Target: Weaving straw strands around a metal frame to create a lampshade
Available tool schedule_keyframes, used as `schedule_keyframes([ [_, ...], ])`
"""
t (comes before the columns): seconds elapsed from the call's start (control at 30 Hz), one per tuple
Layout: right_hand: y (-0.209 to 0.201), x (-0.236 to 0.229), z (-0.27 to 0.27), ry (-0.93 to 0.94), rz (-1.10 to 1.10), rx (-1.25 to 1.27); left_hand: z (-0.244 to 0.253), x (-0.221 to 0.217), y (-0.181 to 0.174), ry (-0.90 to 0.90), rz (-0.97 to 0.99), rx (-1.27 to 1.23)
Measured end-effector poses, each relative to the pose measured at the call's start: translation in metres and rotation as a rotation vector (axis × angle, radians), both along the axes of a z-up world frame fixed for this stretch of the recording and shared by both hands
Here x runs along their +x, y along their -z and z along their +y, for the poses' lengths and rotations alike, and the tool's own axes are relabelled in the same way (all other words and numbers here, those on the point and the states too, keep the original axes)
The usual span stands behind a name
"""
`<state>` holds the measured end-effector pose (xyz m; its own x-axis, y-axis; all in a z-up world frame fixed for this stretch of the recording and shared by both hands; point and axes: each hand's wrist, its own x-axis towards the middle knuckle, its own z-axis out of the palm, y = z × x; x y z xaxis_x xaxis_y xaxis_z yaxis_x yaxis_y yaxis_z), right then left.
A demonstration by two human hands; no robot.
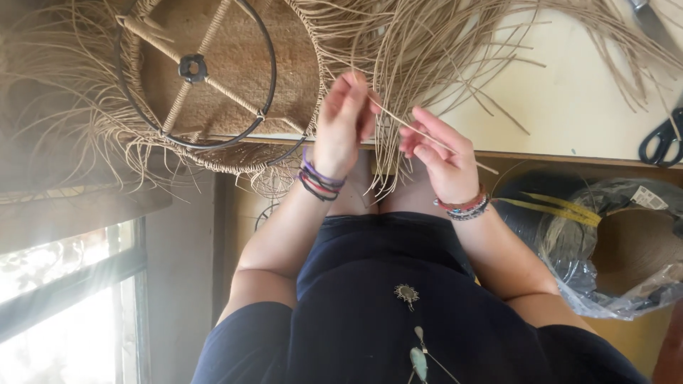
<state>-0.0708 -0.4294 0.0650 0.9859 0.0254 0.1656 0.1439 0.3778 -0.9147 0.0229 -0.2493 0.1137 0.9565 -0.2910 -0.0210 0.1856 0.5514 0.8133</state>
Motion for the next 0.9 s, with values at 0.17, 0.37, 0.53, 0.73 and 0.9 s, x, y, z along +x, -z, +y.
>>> schedule_keyframes([
  [0.17,-0.009,0.019,0.033,0.086,-0.232,-0.041,-0.015,-0.034,0.057,-0.021,0.013,-0.025],
  [0.37,0.004,0.008,0.020,0.155,-0.012,0.105,-0.003,-0.001,0.056,0.092,0.232,-0.139],
  [0.53,0.021,-0.009,-0.027,0.217,0.159,-0.190,0.005,0.033,0.073,0.117,0.261,-0.209],
  [0.73,0.008,-0.023,-0.054,0.234,0.241,-0.332,0.006,0.025,0.044,0.031,0.124,-0.150],
  [0.9,-0.043,0.005,-0.018,0.093,0.114,-0.219,-0.010,-0.027,0.035,0.034,-0.139,0.234],
])
